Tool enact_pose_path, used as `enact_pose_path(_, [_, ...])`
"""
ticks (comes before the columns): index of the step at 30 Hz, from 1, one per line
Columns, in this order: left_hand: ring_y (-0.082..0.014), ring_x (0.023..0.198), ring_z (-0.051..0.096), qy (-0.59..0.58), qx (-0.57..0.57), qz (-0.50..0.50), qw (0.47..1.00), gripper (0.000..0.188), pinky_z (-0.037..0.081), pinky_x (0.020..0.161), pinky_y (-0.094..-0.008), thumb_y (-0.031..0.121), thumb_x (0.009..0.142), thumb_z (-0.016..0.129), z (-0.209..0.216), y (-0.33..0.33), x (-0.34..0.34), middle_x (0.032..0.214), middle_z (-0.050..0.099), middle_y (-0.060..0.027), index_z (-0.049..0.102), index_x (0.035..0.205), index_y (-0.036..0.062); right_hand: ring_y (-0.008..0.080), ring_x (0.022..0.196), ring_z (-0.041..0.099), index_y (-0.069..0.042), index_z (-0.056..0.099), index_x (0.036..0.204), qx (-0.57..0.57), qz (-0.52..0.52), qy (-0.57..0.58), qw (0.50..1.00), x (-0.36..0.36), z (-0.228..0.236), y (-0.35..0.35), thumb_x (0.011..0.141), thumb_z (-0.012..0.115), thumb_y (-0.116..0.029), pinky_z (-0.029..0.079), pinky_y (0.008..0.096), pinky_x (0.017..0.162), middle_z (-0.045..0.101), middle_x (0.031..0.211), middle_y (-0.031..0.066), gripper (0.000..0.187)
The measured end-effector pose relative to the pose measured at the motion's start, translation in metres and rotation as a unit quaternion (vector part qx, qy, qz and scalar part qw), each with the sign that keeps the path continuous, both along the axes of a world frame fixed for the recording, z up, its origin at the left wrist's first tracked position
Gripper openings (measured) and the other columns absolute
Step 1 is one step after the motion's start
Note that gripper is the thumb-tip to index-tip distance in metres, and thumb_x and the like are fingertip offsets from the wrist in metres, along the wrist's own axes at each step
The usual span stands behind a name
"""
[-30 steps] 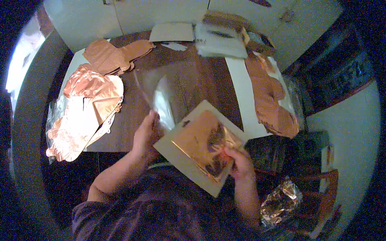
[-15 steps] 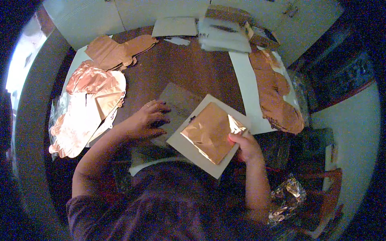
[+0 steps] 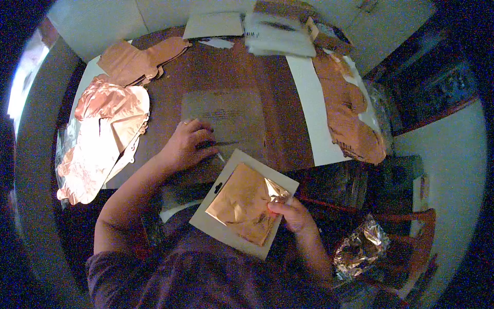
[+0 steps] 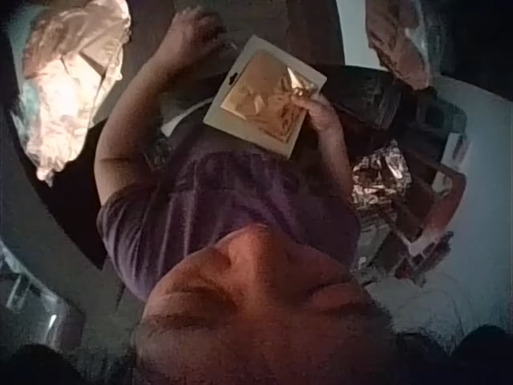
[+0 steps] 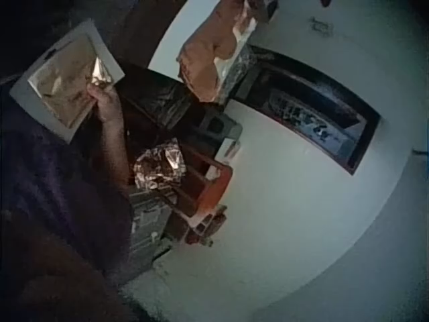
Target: Fold and package foil balloons with cardboard backing and plastic sleeves.
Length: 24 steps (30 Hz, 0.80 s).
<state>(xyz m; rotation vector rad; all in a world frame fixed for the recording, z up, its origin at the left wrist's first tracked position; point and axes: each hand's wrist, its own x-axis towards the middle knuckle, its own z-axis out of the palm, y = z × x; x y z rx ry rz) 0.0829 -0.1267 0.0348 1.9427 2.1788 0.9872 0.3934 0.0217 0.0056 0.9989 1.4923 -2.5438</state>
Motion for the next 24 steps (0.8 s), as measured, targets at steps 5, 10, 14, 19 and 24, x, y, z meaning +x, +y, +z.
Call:
enact_pose_path(5, [-0.0306,0.093,0.054,-0.007,0.036,0.026,0.999,0.016,0.042,0.080,-0.0412,0.018,0.072,0.071,-0.011,0.003,0.001,0.094,0.059,-0.0098,0.065,0.083,0.0083,0.0151,0.100,0.055,-0.001,0.054,0.116,-0.010,0.055,0.037,0.998,-0.021,0.013,-0.002,0.078,0.065,-0.017,0.040,0.0311,0.091,0.061,0.107,0.0036,0.043])
enact_pose_path(10, [-0.0314,0.092,0.055,-0.009,0.043,-0.032,0.999,0.016,0.043,0.082,-0.0419,0.017,0.071,0.071,0.001,-0.002,0.004,0.094,0.059,-0.0121,0.064,0.081,0.0061,0.0162,0.100,0.056,-0.002,0.055,0.116,-0.030,0.069,0.016,0.997,-0.020,0.010,0.003,0.078,0.065,-0.017,0.041,0.0311,0.090,0.061,0.107,0.0036,0.042])
enact_pose_path(14, [-0.0317,0.093,0.055,-0.006,0.039,-0.034,0.999,0.016,0.044,0.083,-0.0423,0.016,0.072,0.071,0.000,-0.008,0.002,0.094,0.059,-0.0132,0.064,0.082,0.0053,0.0144,0.096,0.057,-0.002,0.057,0.112,0.002,0.043,0.028,0.999,-0.018,0.025,0.004,0.078,0.065,-0.017,0.043,0.0296,0.087,0.062,0.104,0.0029,0.038])
enact_pose_path(19, [-0.0285,0.100,0.056,-0.004,0.023,0.005,1.000,0.013,0.036,0.096,-0.0516,0.018,0.075,0.069,-0.010,-0.002,0.001,0.096,0.060,-0.0102,0.065,0.079,0.0062,0.0139,0.095,0.057,-0.002,0.058,0.110,0.022,0.064,0.014,0.998,-0.009,0.012,0.004,0.078,0.065,-0.017,0.043,0.0292,0.085,0.062,0.103,0.0015,0.036])
enact_pose_path(24, [-0.0269,0.102,0.057,-0.009,0.009,0.021,1.000,0.012,0.031,0.100,-0.0551,0.018,0.076,0.068,-0.006,-0.005,0.004,0.095,0.062,-0.0079,0.065,0.079,0.0068,0.0144,0.093,0.057,-0.003,0.058,0.108,0.006,0.088,-0.017,0.996,-0.022,0.025,0.005,0.078,0.065,-0.016,0.043,0.0291,0.085,0.062,0.098,0.0009,0.034])
